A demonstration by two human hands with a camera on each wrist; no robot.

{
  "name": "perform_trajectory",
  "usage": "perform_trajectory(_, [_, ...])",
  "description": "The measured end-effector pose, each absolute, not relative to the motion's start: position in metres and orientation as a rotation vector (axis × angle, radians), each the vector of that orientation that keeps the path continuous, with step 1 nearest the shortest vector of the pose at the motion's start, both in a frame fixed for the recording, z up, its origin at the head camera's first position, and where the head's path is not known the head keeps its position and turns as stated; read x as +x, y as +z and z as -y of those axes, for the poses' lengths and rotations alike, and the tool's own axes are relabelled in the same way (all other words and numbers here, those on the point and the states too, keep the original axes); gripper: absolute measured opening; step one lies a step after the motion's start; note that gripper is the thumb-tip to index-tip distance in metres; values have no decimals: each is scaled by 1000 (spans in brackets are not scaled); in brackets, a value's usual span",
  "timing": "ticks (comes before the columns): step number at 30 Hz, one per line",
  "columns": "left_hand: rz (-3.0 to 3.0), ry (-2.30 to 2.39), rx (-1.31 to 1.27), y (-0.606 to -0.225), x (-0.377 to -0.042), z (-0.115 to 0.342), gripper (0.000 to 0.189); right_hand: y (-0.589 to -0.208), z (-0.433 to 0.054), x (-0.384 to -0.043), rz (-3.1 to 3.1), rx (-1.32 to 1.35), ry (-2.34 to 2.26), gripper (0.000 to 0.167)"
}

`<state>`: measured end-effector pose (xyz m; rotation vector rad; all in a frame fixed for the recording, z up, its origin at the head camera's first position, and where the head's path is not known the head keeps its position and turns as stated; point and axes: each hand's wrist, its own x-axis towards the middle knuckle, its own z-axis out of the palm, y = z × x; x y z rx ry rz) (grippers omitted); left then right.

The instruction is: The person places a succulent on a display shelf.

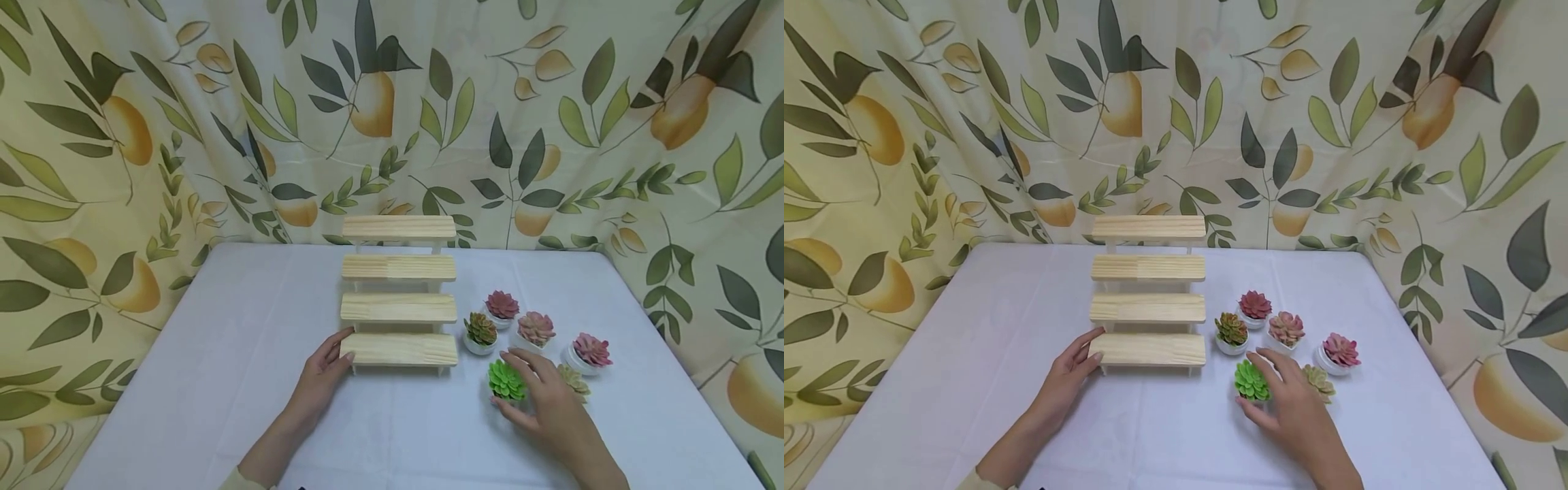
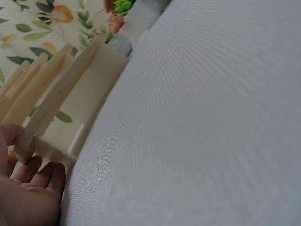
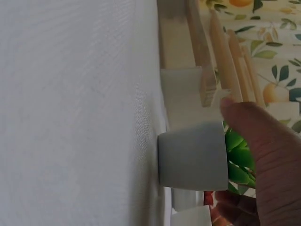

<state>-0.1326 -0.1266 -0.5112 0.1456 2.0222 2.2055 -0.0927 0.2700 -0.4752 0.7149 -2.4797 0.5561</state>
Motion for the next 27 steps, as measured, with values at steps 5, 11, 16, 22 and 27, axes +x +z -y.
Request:
perform_trajectory(5, [-2012, 2208, 146, -510, -132, 128, 54, -475, -267, -91, 2557, 724, 476, 72])
perform_trajectory(11, [-2000, 2209, 154, -512, -130, 129, 55, -477, -263, -91, 2637, 704, 468, 77])
perform_trajectory(16, [-2000, 2221, 162, -512, -130, 130, 54, -479, -260, -91, 2660, 675, 493, 79])
perform_trajectory(22, [-2008, 2208, 170, -512, -130, 131, 55, -480, -262, -91, 2675, 689, 544, 83])
perform_trajectory(27, [-2006, 2216, 203, -513, -131, 132, 57, -477, -269, -92, 2671, 737, 563, 82])
